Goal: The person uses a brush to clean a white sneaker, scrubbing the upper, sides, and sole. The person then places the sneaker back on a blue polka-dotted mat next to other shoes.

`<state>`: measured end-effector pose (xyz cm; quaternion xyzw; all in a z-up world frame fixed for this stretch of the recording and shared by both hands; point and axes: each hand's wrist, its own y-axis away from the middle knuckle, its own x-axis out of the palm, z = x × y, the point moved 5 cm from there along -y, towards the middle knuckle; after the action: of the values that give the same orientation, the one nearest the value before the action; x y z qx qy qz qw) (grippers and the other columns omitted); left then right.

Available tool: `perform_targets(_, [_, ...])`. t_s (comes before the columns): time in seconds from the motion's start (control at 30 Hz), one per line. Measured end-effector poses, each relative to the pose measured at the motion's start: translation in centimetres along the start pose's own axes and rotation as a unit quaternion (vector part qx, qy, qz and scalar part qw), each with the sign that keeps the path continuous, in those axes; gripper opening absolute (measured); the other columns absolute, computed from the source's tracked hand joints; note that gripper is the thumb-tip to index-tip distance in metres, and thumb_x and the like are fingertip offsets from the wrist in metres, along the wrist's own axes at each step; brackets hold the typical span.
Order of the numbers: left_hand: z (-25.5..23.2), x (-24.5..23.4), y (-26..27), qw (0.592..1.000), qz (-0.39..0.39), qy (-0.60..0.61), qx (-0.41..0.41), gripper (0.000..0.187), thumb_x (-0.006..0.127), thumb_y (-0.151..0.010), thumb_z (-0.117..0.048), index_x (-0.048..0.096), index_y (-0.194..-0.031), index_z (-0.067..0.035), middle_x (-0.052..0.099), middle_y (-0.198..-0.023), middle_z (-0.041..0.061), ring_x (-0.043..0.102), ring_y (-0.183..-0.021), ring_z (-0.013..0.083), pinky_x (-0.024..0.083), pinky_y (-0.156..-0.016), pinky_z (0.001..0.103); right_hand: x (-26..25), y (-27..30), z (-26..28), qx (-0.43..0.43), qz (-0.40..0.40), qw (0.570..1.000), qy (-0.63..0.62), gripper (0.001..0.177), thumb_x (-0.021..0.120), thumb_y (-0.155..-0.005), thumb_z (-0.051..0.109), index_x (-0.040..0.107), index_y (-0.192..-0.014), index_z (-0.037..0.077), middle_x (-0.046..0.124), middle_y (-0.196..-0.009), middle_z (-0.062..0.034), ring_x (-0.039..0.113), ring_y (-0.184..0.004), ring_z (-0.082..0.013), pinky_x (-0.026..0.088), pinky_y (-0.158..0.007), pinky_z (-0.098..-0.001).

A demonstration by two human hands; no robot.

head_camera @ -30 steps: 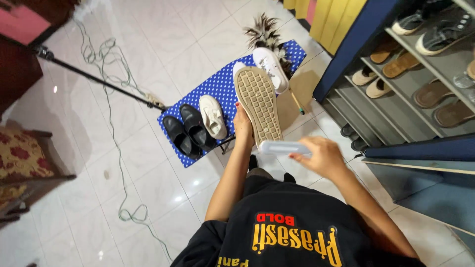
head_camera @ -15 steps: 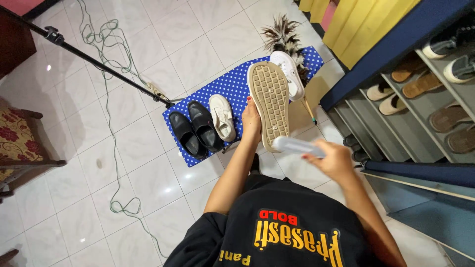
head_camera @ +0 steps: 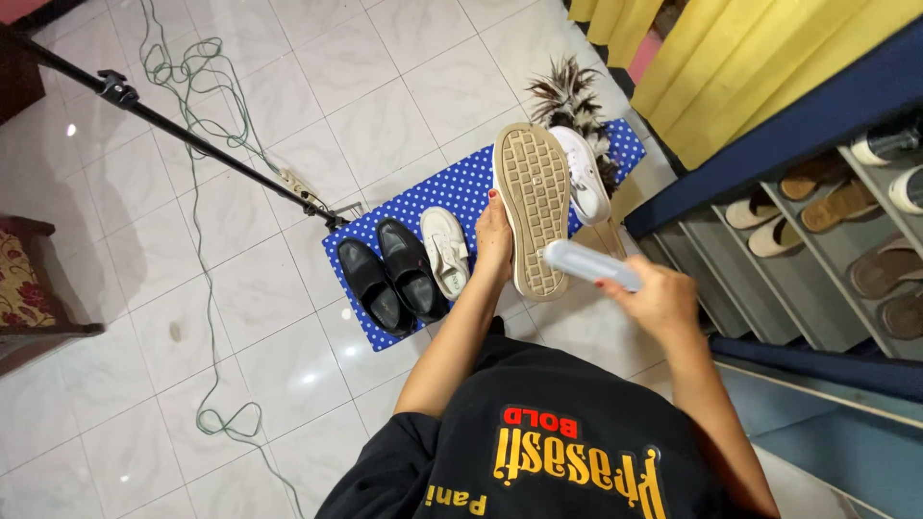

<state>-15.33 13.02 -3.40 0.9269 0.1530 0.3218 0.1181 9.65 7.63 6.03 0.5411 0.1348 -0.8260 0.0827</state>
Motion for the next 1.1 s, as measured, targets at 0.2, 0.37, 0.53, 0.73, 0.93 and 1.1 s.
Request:
perform_targets(0.2, [2.4, -4.5, -4.8, 0.996, -0.033, -0.066, 0.045, 0.064, 0.044, -0.107, -0.053, 0.067, -0.126, 0.004, 0.075, -0.111, 0.015, 0.070, -0.093, 0.0179, 0.057, -0.080, 0.029, 2.8, -2.1, 7.6, -0.112, 0.037, 0.991, -0.058, 0.053, 0.074, -0.075, 0.064, 0.069, -0.083, 0.012, 0.068, -0.066, -0.0131, 0.068, -0.061, -0.0350, 0.052, -0.054, -0.0463])
perform_targets(0.37, [1.4, -6.7, -5.8, 0.997, 0.006, -0.037, 0.060, 0.061, 0.047, -0.108, -0.050, 0.066, -0.124, 0.005, 0.074, -0.113, 0.012, 0.069, -0.097, 0.0158, 0.055, -0.086, 0.028, 4.8, -4.8, 6.9, -0.070, 0.035, 0.997, -0.027, 0.052, 0.073, -0.079, 0.063, 0.069, -0.086, 0.012, 0.069, -0.069, -0.0129, 0.069, -0.064, -0.0343, 0.052, -0.057, -0.0464])
perform_targets(0.53, [0.3, -7.6, -5.3, 0.998, -0.007, -0.053, 0.024, 0.059, 0.044, -0.107, -0.049, 0.066, -0.124, 0.003, 0.075, -0.113, 0.009, 0.070, -0.097, 0.0141, 0.055, -0.087, 0.028, 4.6, -5.5, 7.8, 0.022, -0.010, 0.999, -0.028, 0.050, 0.071, -0.085, 0.062, 0.070, -0.089, 0.013, 0.071, -0.075, -0.0135, 0.070, -0.069, -0.0349, 0.053, -0.060, -0.0465])
perform_targets(0.73, [0.6, -7.6, -5.6, 1.000, 0.001, -0.024, 0.017, 0.059, 0.048, -0.106, -0.050, 0.066, -0.124, 0.004, 0.074, -0.109, 0.011, 0.069, -0.092, 0.0158, 0.056, -0.081, 0.030, 6.0, -6.3, 8.2, -0.076, 0.032, 0.996, -0.036, 0.051, 0.073, -0.080, 0.062, 0.071, -0.090, 0.012, 0.070, -0.069, -0.0135, 0.070, -0.062, -0.0341, 0.053, -0.055, -0.0467])
perform_targets(0.93, [-0.1, -7.1, -3.0, 0.999, 0.024, -0.003, -0.037, 0.059, 0.047, -0.105, -0.051, 0.065, -0.123, 0.002, 0.074, -0.104, 0.012, 0.070, -0.085, 0.0178, 0.059, -0.076, 0.033, 3.5, -6.8, 5.7, 0.082, -0.018, 0.996, 0.016, 0.051, 0.070, -0.091, 0.064, 0.070, -0.091, 0.013, 0.072, -0.072, -0.0125, 0.072, -0.069, -0.0323, 0.053, -0.061, -0.0466])
perform_targets(1.1, [0.3, -8.6, -3.3, 0.999, 0.012, -0.043, 0.003, 0.057, 0.047, -0.108, -0.049, 0.067, -0.124, 0.002, 0.075, -0.109, 0.010, 0.070, -0.091, 0.0155, 0.057, -0.080, 0.029, 7.2, -6.3, 11.3, -0.075, 0.050, 0.995, -0.032, 0.054, 0.073, -0.081, 0.066, 0.070, -0.089, 0.012, 0.070, -0.067, -0.0131, 0.071, -0.063, -0.0329, 0.053, -0.057, -0.0459])
